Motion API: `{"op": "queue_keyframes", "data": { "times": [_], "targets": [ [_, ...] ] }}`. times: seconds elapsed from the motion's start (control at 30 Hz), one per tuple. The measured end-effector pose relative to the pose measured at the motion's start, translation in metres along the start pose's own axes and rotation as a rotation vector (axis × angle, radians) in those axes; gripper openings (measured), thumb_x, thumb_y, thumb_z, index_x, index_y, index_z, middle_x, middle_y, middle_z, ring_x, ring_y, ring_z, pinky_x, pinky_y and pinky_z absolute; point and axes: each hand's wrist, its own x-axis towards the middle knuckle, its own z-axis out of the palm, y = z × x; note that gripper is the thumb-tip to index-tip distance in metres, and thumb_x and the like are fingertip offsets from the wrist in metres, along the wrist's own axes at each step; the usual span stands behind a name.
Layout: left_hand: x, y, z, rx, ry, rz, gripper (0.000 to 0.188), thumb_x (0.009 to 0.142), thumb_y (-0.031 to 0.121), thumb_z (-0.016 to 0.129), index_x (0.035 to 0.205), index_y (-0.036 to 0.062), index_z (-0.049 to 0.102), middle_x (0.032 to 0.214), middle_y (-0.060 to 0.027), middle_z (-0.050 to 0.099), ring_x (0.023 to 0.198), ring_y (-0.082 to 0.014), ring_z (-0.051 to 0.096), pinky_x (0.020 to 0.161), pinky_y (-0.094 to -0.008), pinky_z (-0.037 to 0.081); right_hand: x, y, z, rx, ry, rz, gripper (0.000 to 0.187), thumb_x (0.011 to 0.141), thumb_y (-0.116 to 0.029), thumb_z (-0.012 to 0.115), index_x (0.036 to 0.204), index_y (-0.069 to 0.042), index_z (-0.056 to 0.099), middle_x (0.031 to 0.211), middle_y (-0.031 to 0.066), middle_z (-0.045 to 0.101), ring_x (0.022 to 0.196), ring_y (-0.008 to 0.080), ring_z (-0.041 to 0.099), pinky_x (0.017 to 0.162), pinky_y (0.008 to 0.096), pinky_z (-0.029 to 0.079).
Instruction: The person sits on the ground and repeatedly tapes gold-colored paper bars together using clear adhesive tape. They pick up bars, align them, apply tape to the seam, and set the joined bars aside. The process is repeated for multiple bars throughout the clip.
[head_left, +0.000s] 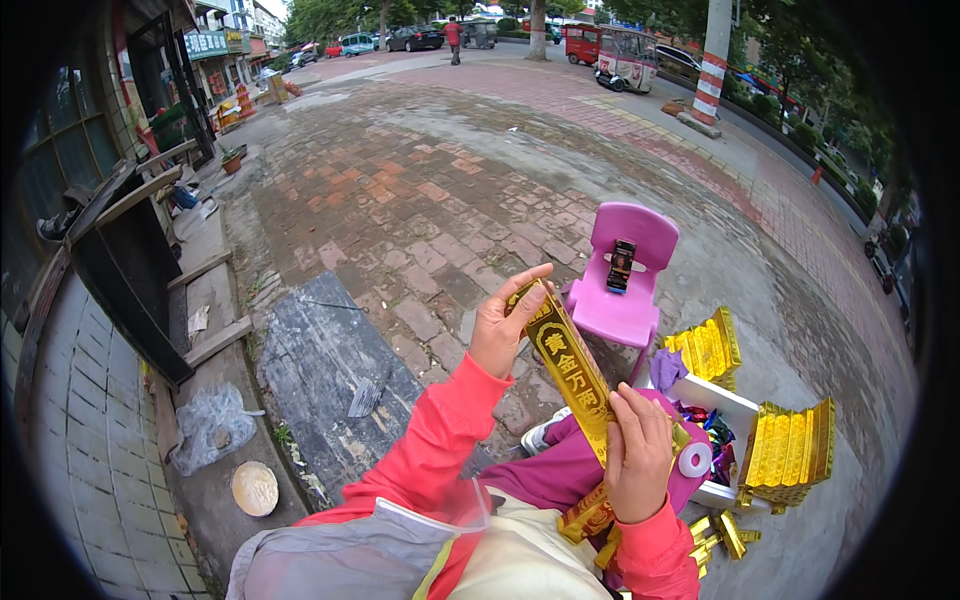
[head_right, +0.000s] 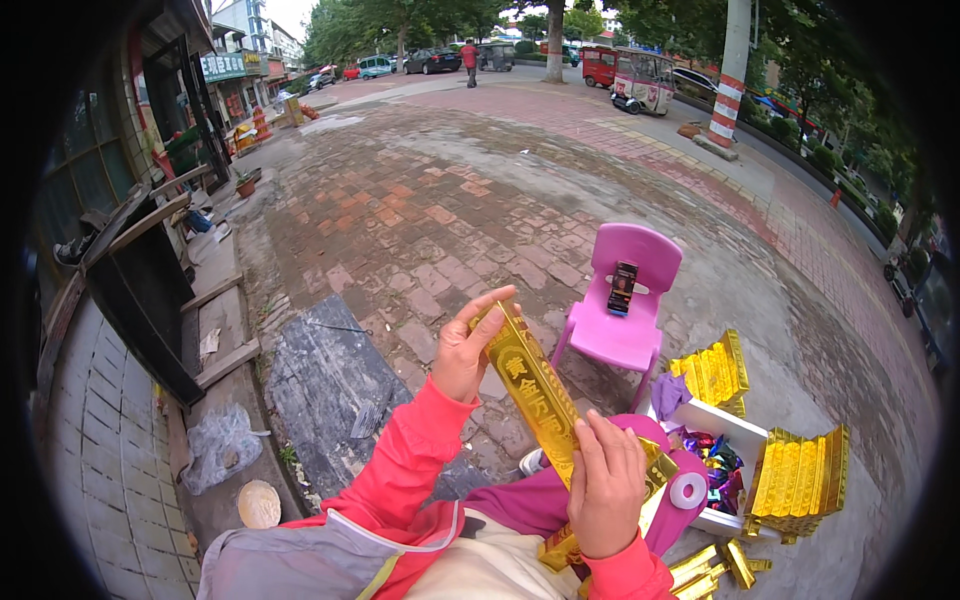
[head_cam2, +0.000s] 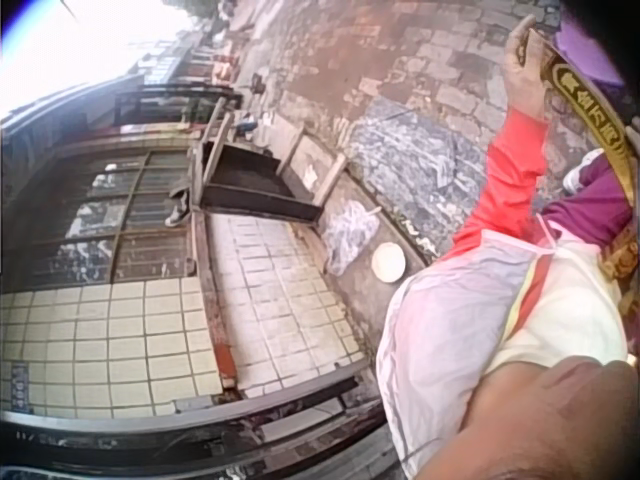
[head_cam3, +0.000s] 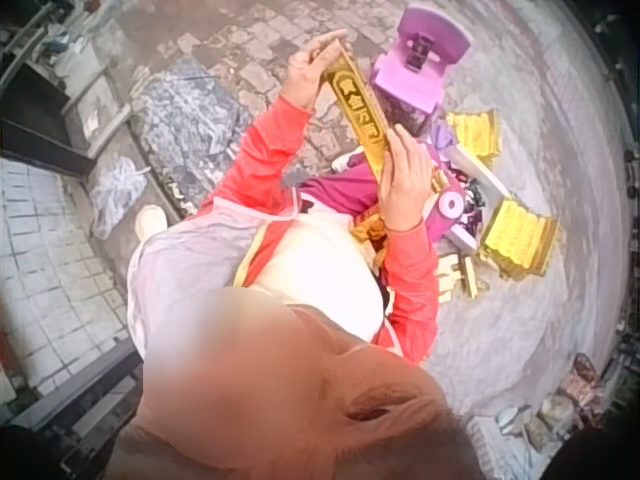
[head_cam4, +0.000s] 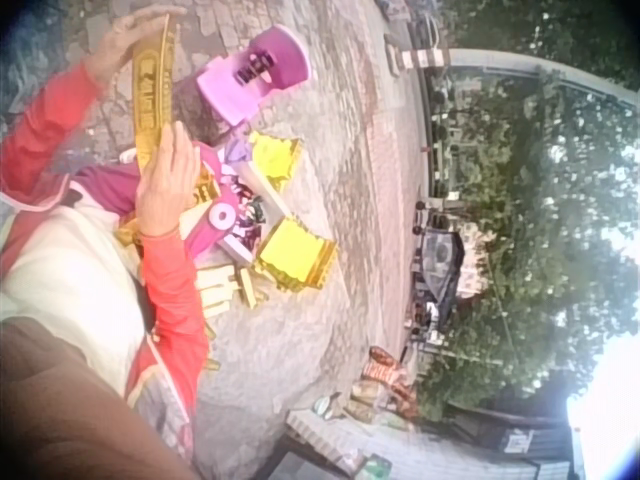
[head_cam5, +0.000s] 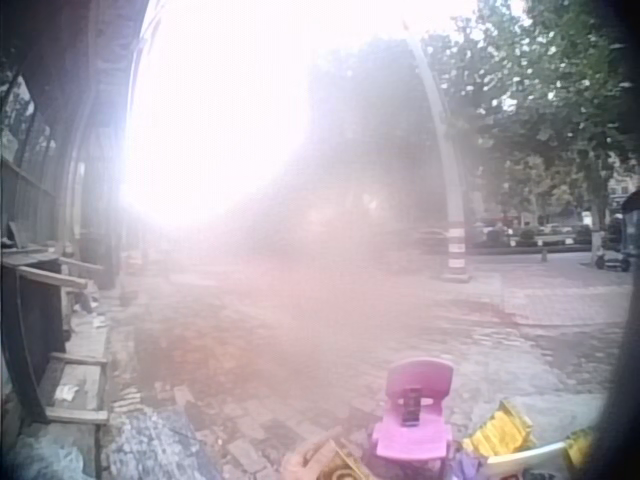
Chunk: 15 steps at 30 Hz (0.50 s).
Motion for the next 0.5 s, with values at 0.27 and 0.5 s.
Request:
{"op": "queue_keyframes", "data": {
  "times": [0.27,0.5],
  "targets": [
    [-0.001,0.055,0.007,0.503,-0.295,0.193,0.030,0.101,0.017,0.064,0.128,0.0050,0.070,0.115,-0.0043,0.066,0.109,-0.0111,0.059,0.095,-0.0275,0.045,0.041,-0.017,0.055,0.764,-0.166,0.113,0.070,0.098,-0.027,0.066,0.149,0.007,0.031,0.135,0.0321,0.054,0.122,0.0444,0.058,0.101,0.0443,0.048],
    [0.024,0.104,-0.022,0.447,-0.011,0.322,0.029,0.101,0.020,0.067,0.125,0.0049,0.071,0.109,-0.0008,0.065,0.098,-0.0069,0.059,0.085,-0.0231,0.047,0.011,0.021,0.049,0.026,-1.191,0.099,0.069,0.096,-0.046,0.066,0.140,0.002,0.043,0.112,0.0265,0.069,0.102,0.0393,0.069,0.087,0.0429,0.054]
  ]
}}
